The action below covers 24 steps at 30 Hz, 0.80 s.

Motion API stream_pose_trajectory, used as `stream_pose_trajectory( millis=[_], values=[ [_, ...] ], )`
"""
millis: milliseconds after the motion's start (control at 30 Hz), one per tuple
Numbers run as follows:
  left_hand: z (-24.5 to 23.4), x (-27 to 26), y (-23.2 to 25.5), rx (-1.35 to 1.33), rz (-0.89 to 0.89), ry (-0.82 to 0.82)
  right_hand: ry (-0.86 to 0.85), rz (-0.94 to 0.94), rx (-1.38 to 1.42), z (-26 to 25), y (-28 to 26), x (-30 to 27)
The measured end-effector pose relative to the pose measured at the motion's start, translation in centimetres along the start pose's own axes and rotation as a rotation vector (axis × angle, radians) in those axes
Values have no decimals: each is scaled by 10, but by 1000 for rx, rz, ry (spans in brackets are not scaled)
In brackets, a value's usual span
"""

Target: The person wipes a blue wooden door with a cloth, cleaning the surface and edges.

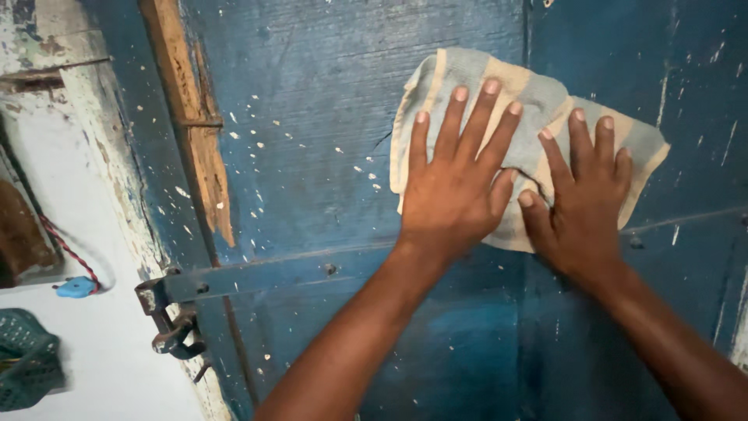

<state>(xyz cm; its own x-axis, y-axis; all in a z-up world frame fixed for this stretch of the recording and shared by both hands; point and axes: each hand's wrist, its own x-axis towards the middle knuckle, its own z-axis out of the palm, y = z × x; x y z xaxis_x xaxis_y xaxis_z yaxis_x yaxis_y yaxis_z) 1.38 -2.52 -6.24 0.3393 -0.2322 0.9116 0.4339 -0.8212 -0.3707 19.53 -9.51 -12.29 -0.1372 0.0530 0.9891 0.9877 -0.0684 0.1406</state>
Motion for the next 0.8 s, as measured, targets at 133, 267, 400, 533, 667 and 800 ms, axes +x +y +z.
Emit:
stream_pose_trajectory(
  millis=[133, 267, 400, 533, 667, 800],
  values=[
    [2, 1, -2, 21, -9, 27, 3, -33, -24, 2, 4, 8],
    [9, 4, -5, 83, -33, 9, -13, -51, -51, 2, 4, 17],
    [14, 10, -7, 134, -69, 1, -40, -46, -31, 1, 2, 29],
    [17, 22, -7, 139, -119, 44, -53, -32, -27, 3, 8, 45],
    [21, 40, -15, 216, -138, 87, -22, -37, -50, 9, 15, 68],
    [25, 65, -26, 270, -122, 224, 41, -83, -15, 7, 15, 92]
  ],
)
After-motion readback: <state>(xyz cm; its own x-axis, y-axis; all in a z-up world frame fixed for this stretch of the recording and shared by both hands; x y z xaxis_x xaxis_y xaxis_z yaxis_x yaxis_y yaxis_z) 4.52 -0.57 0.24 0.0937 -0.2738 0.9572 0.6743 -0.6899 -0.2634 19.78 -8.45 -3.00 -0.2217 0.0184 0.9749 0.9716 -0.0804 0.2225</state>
